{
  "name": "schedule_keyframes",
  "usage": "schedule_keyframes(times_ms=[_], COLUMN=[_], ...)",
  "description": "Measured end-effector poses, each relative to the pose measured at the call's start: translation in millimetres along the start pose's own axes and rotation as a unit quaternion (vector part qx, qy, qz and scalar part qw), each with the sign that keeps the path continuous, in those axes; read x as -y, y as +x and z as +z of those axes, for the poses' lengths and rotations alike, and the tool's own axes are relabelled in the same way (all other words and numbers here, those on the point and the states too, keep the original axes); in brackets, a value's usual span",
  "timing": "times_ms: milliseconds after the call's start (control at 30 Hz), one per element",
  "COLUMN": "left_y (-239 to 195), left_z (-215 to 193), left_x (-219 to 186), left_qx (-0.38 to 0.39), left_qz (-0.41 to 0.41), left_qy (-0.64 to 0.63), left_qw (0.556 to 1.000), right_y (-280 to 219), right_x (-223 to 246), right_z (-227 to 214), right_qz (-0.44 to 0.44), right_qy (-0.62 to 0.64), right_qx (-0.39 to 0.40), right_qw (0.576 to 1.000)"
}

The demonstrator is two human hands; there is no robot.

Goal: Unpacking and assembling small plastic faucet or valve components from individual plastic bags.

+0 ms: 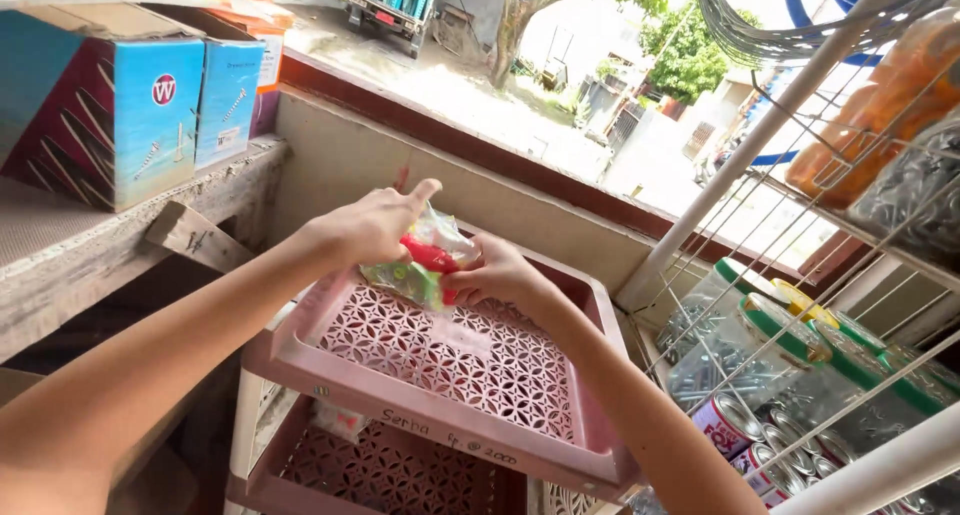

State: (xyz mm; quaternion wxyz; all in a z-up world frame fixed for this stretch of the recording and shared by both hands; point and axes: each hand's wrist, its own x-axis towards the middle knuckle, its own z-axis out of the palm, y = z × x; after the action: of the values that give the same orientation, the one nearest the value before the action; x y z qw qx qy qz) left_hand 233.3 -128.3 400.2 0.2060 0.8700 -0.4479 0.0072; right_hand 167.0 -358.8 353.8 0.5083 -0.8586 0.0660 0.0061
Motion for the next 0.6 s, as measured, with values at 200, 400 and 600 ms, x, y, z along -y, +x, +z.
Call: schedule_keyframes(times_ms=[200, 400, 600], left_y=[35, 40, 62], left_z=[42, 70, 97], left_x=[21, 32, 54], left_qx=[0.028, -0.002, -0.03], left_qz=[0.032, 0.049, 0.07], left_qy=[0.354, 0.306, 0.323], left_qw=[0.934, 0.951, 0.943], right_y=[-3, 18, 17], right_x=[-11, -36, -44], right_z=[16, 21, 30], right_qz=[0.018, 0.011, -0.008], right_qy=[0.034, 0.003, 0.001], right_qx=[-0.05, -0.056, -0.046], right_qw=[0.998, 0.998, 0.999])
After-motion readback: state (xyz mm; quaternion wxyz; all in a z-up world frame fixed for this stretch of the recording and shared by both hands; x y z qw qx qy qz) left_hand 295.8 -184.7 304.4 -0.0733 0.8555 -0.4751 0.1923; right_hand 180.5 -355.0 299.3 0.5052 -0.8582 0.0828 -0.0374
